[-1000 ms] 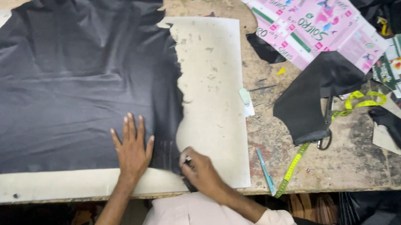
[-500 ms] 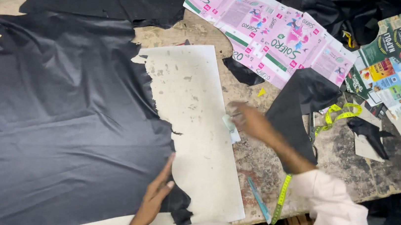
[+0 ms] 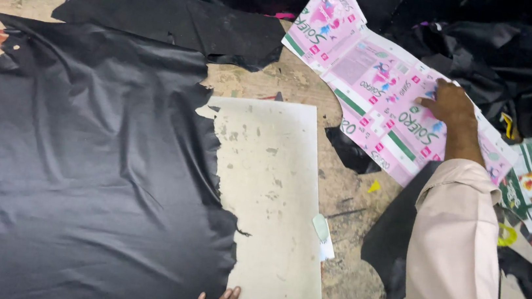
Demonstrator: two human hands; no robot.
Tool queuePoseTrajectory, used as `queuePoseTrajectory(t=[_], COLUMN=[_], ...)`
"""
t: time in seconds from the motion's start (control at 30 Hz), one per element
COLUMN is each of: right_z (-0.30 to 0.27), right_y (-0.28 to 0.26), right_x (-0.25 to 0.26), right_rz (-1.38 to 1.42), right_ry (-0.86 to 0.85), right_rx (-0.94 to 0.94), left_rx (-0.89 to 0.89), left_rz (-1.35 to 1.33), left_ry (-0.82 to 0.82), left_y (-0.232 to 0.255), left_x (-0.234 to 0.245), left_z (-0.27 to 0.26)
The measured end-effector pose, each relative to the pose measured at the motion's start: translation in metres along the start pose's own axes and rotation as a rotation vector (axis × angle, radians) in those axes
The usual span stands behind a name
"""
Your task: The person places a printed pattern on a black fabric sheet, traces its outline with a marker, and cuts the fabric along the traced line using a rotary cutter. The person repeats this process for additional pieces, adjusting the pattern and fabric as needed.
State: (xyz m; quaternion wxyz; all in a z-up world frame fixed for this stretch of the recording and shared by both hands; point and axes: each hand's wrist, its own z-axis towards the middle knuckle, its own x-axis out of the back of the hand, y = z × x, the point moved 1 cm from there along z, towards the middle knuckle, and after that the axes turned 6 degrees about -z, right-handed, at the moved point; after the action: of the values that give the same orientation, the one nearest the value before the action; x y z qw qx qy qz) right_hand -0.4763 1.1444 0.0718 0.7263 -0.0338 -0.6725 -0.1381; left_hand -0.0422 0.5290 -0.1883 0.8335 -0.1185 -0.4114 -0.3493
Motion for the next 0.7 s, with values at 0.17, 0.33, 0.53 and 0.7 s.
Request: queuePoseTrajectory(t=[0.17,0.33,0.53,0.7], right_z=[0.026,0.037,0.056,0.025], right_y=[0.003,0.019,0.042,0.042], right_x=[-0.008,-0.006,0.022,0.091], right_rz=[0.053,0.065,0.122,-0.042], right_ry=[-0.021,0.122,0.090,0.299], right_rx=[0.010,0.023,0.158,0.281], left_rx=[0.058,0.105,0.094,0.004], left_rz=[0.155,0.155,-0.018,-0.119], left_ry=[0.200,0.158,0.048,-0.271], left_y=[-0.006,-0.001,0.005,-0.004], left_x=[-0.046,-0.059,-0.012,0.068], left_z=[-0.006,0.000,0.019,0.056])
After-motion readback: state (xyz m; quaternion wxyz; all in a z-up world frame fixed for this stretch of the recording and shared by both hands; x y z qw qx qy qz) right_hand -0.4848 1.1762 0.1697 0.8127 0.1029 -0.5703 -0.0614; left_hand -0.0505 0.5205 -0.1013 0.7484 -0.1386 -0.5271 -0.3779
